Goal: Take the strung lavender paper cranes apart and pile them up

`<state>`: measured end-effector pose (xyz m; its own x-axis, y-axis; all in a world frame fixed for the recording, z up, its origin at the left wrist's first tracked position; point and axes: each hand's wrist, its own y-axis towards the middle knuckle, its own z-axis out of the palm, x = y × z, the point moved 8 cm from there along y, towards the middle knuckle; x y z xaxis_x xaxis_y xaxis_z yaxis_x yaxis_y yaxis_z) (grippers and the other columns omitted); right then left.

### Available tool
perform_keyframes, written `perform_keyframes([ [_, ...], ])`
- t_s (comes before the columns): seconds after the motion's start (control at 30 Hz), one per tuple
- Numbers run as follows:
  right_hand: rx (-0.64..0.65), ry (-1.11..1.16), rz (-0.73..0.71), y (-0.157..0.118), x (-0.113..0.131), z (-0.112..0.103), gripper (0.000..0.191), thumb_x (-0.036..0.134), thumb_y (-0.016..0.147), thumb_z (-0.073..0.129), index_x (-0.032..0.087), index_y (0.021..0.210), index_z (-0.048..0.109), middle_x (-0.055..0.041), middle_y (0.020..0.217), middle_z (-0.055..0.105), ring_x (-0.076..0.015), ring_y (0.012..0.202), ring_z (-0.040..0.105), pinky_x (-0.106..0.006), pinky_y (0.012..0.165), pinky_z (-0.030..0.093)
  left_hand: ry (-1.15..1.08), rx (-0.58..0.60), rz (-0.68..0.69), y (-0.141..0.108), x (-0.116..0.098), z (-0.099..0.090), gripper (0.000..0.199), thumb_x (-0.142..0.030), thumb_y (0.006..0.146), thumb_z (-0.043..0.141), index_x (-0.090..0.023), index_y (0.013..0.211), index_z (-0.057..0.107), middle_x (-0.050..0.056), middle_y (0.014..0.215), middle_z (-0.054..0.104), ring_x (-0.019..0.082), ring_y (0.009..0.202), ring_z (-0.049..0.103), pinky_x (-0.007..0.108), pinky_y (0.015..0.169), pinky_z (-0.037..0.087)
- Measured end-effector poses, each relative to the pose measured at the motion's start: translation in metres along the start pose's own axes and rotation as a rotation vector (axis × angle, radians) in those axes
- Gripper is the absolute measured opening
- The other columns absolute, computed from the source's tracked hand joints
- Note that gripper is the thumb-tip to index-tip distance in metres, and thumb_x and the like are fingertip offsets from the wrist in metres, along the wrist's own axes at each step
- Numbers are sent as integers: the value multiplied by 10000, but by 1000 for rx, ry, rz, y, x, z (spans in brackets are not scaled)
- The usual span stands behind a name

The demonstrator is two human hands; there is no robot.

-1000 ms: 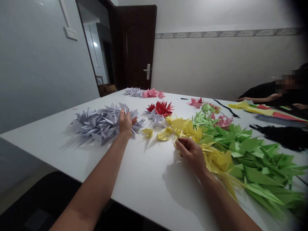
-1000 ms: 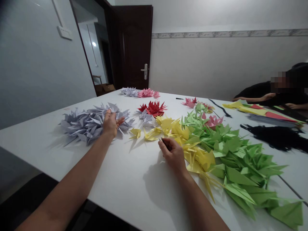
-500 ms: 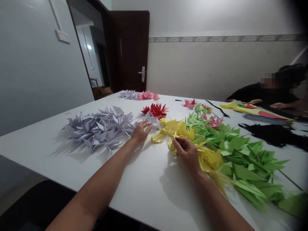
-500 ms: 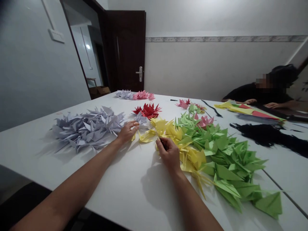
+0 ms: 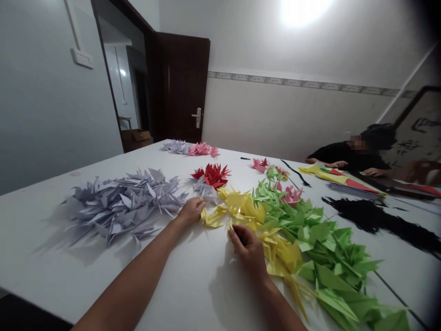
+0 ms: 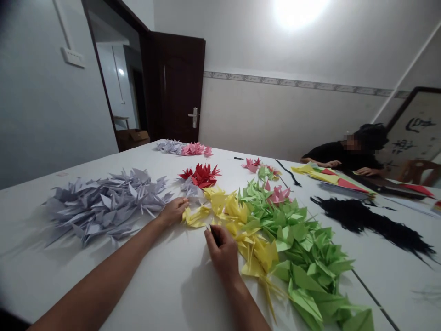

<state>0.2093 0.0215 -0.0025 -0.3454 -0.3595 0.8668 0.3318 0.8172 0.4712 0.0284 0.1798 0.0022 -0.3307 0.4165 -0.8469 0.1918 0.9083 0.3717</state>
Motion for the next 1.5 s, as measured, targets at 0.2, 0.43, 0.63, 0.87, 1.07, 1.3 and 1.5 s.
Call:
perform_keyframes([
  [0.2,36,17,68,-3,-4,5,309,444,767,626,166,893,671,-55,745,699,-180,660,643,-270,586,527,-236,-307,-1,-8,6,-27,283,-404,707,604,-158,830,669,80,962,669,205,911,595,292,781,463],
  [0.43,-38,28,27,0,-5,-2,311,389,806,583,165,1010,650,-107,956,704,-227,869,663,-339,762,540,-505,-370,-17,-24,-34,-19,288,-367,649,705,-169,822,588,-13,698,606,108,630,573,236,622,492],
  [0.63,18,61,-63,-4,10,1,300,325,859,529,198,1125,587,-89,976,688,-193,825,655,-309,683,547,-991,-63,-215,-60,-70,20,511,-265,609,786,-219,1049,532,-17,822,636,104,725,620,241,710,512],
  [0.87,128,108,-73,-7,16,12,230,290,862,517,201,1060,593,-68,908,696,-184,797,659,-310,724,541,-952,167,-266,-69,-56,49,308,-252,617,786,-177,845,594,-2,768,656,125,699,613,250,689,480],
  [1.07,170,42,-41,-3,14,16,242,261,832,552,195,1055,621,-81,982,698,-216,891,657,-328,794,525,-848,164,-221,-68,-61,46,216,-218,603,780,-169,765,646,-8,703,624,110,667,565,225,672,448],
  [1.3,145,48,3,-2,9,14,236,308,840,536,185,1017,632,-59,893,697,-188,790,645,-293,720,510,-838,180,-219,-69,-63,48,233,-222,578,790,-165,749,643,-8,693,622,114,666,565,234,674,451],
  [1.5,56,97,25,1,6,7,228,338,809,571,192,957,666,-47,838,693,-184,757,637,-289,670,511,-859,151,-257,-70,-59,52,242,-210,557,804,-152,718,632,-25,676,631,89,660,572,206,675,463],
])
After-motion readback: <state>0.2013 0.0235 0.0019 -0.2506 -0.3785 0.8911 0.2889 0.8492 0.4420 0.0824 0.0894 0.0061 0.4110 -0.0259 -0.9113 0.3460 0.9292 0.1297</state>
